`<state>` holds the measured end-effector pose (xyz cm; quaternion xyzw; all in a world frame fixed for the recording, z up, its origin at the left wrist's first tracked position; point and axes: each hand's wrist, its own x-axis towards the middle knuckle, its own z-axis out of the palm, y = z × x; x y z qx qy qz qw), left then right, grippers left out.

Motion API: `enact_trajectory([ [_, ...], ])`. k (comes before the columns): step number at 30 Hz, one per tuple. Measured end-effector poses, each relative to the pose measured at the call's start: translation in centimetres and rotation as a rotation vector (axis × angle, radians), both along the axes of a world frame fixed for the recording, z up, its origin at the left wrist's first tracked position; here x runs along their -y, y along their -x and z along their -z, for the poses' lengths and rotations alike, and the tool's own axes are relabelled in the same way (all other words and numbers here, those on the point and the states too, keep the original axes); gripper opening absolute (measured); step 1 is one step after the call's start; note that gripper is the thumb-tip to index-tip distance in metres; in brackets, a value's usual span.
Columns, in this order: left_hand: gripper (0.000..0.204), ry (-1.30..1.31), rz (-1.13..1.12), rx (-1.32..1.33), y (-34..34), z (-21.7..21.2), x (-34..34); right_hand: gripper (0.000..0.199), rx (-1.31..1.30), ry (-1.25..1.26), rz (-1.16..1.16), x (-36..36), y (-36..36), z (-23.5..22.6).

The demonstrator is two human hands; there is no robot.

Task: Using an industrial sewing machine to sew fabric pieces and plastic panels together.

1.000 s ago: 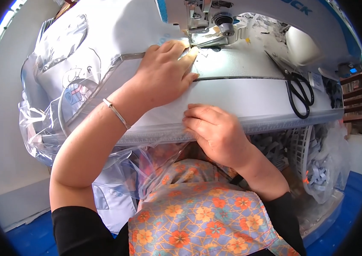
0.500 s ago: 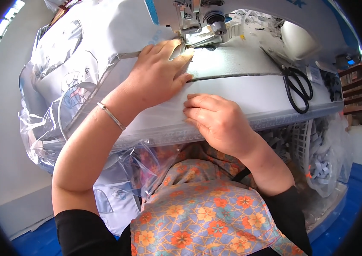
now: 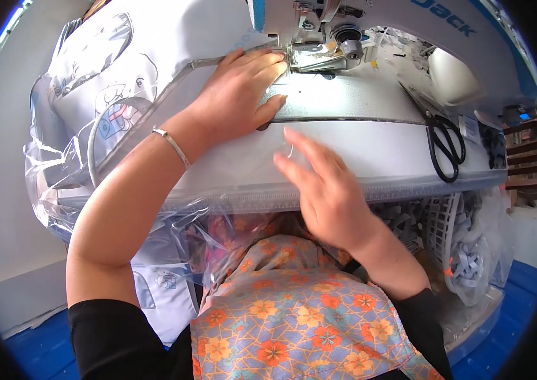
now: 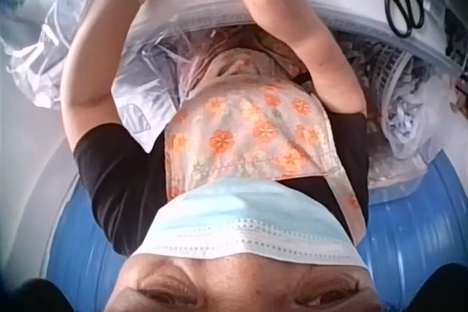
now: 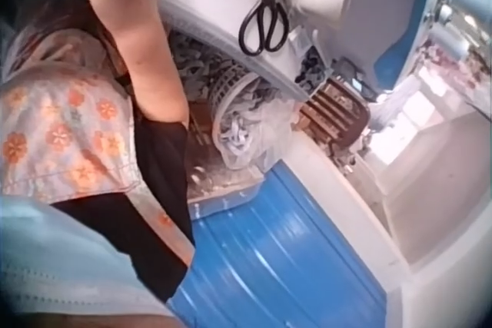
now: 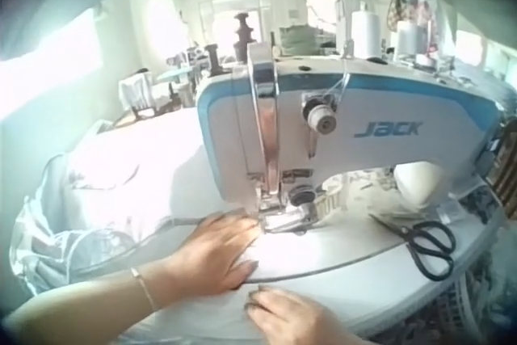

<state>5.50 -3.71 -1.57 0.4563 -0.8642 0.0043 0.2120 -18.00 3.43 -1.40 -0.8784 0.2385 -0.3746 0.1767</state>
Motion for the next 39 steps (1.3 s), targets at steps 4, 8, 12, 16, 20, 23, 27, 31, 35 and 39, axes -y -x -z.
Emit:
enact_trajectory([
  [4,0.044,0.019,-0.07,0.014,-0.4,-1.4,-1.6,0.04,0.101,-0.224,-0.151,-6.3,2.4,4.1],
  [8,0.039,0.269,-0.304,-0.108,-3.4,-6.8,-9.0,0.038,0.013,-1.272,-0.255,-9.1,0.3,7.2],
  [12,0.056,0.623,-1.006,0.299,-22.9,-4.3,-23.3,0.033,0.093,-1.688,-0.498,-9.3,-3.5,8.4],
  [16,0.102,0.115,-1.449,-0.632,-34.1,2.7,-36.6,0.019,0.181,-1.729,-0.563,-11.2,-5.0,10.9],
  [20,0.108,0.001,-1.302,-1.255,-32.3,4.9,-32.4,0.008,0.203,-1.655,-0.474,-11.4,-3.7,9.8],
  [23,0.083,0.21,-1.275,-1.402,-37.4,5.5,-34.6,0.01,0.298,-1.656,-0.476,-12.5,-1.8,6.7],
  [27,0.051,0.533,-1.101,-1.497,-40.1,5.9,-39.1,0.007,0.26,-1.771,-0.39,-12.6,1.3,2.1],
  [31,0.036,0.575,-1.17,-1.336,-37.5,1.4,-41.2,0.015,0.261,-1.844,-0.352,-12.7,3.0,1.8],
  [35,0.034,0.523,-1.172,-1.361,-36.5,-1.8,-41.8,0.018,0.265,-1.714,-0.352,-12.8,3.1,3.1],
  [39,0.035,0.464,-1.232,-1.281,-36.5,-2.7,-41.3,0.021,0.462,-1.751,-0.404,-12.8,2.7,3.4],
])
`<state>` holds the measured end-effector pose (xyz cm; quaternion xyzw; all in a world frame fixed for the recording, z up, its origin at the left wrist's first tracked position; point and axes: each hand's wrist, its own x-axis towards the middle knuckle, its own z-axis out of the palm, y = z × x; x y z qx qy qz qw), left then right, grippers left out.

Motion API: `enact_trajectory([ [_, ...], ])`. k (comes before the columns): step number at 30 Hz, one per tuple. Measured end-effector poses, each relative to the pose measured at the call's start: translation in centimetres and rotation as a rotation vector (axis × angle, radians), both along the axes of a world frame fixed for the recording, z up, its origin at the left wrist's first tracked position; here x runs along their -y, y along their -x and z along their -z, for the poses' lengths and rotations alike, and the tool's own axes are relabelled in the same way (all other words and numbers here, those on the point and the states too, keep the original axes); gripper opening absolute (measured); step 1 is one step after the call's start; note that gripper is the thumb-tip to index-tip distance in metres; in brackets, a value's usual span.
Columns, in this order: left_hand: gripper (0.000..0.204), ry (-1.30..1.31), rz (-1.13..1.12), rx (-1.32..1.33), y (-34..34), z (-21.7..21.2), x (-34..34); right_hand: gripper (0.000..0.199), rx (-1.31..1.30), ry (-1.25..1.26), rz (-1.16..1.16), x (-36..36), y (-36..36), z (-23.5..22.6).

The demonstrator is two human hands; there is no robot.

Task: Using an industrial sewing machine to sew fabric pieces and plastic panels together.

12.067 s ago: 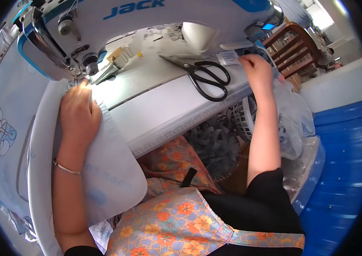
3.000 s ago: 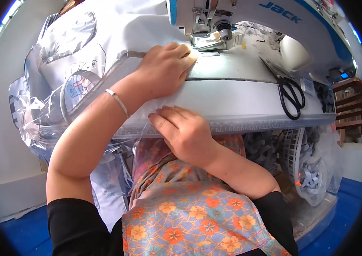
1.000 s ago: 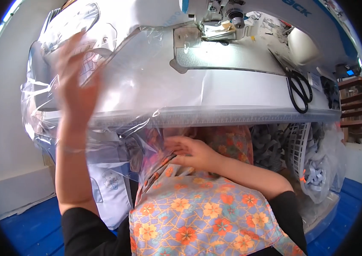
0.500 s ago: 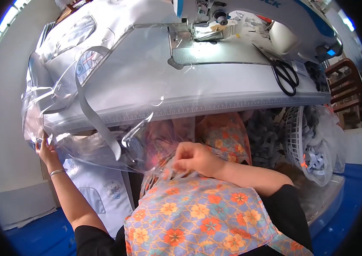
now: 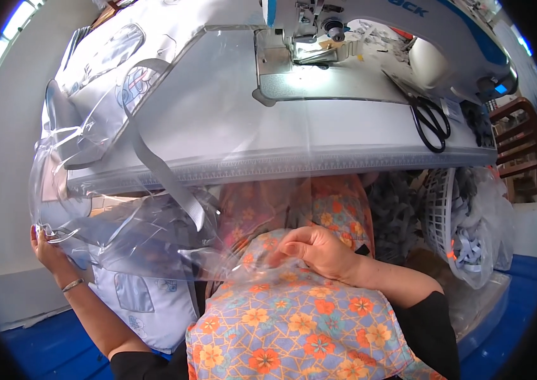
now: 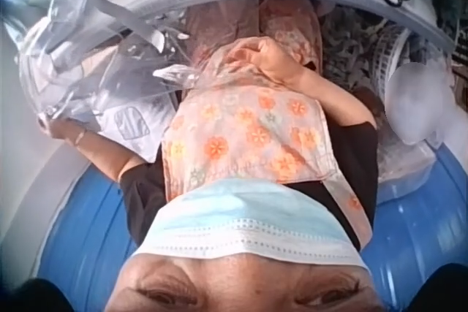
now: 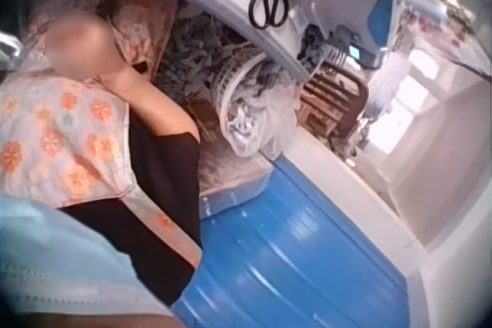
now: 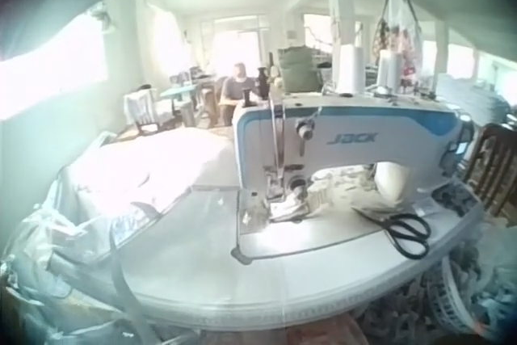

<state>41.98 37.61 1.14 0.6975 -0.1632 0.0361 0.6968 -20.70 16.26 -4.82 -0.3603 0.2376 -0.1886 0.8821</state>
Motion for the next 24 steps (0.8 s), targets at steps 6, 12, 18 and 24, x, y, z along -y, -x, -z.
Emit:
enact_trajectory([
  [6,0.032,0.002,0.009,-0.016,0.6,0.1,0.9,0.022,-0.094,-0.074,-0.039,1.4,0.2,1.2],
  [12,0.03,-0.012,0.049,-0.023,-0.5,-0.9,2.3,0.022,0.159,0.257,-0.143,1.9,-0.6,1.0],
  [18,0.03,0.043,0.003,-0.012,-2.2,-2.5,4.9,0.015,-0.08,0.05,-0.367,4.6,-0.1,0.5],
  [24,0.027,0.037,0.012,-0.039,-1.2,-2.6,9.2,0.008,0.178,-0.034,-0.185,4.3,-0.8,1.1],
])
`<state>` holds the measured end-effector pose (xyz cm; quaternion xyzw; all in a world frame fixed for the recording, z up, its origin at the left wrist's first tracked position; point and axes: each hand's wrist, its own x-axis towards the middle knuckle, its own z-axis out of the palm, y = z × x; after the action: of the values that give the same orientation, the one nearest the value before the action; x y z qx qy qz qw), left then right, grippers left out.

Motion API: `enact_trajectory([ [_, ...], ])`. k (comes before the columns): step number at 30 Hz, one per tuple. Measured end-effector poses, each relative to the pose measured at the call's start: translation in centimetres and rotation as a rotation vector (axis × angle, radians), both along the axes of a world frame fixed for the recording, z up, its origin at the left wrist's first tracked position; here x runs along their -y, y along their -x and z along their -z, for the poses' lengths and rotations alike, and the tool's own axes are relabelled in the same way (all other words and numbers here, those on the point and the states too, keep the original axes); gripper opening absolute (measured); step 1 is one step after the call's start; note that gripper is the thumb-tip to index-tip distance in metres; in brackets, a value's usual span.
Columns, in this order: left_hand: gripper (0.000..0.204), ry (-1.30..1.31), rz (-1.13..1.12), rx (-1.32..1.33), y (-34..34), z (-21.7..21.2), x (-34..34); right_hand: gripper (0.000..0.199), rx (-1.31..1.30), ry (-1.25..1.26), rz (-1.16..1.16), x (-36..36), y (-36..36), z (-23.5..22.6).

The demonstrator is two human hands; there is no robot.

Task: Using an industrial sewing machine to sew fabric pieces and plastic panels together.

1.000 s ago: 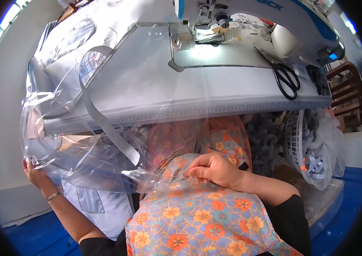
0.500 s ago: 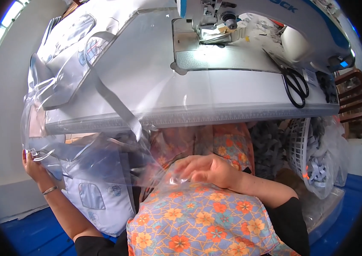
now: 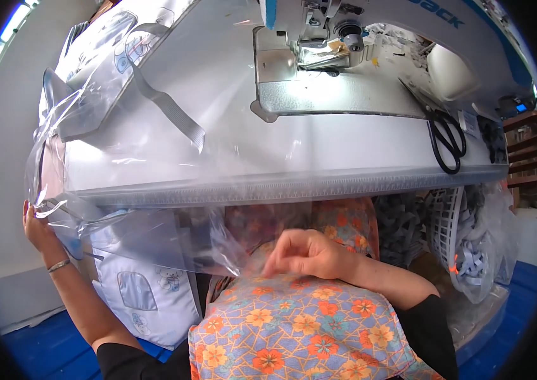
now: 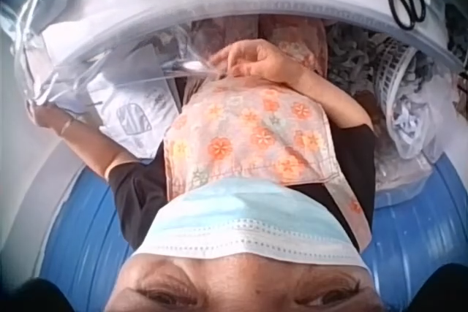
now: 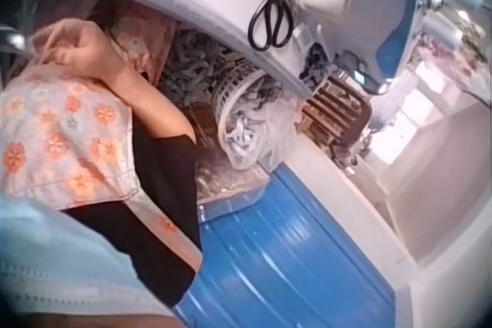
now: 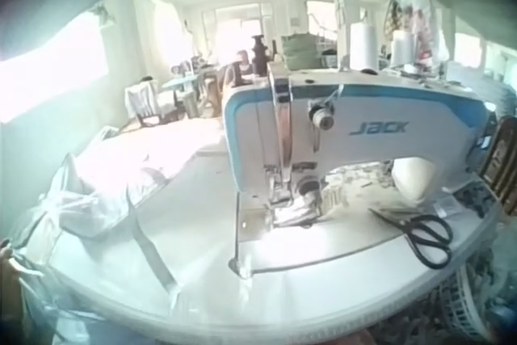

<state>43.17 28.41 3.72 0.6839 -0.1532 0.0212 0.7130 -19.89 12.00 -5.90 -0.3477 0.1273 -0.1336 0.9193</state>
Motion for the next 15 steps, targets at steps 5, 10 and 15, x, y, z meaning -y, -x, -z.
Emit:
enact_trajectory([
  [5,0.029,-0.048,0.086,0.043,-3.2,-1.5,1.2,0.009,-0.009,0.249,0.004,2.4,-0.1,0.3],
  [10,0.031,-0.061,0.082,0.063,-4.6,-1.4,3.1,0.009,-0.011,0.011,0.027,2.6,-0.1,-0.1],
  [15,0.03,-0.133,0.159,0.099,-6.7,-2.3,4.3,0.007,0.022,0.256,0.101,2.9,-0.4,0.8],
])
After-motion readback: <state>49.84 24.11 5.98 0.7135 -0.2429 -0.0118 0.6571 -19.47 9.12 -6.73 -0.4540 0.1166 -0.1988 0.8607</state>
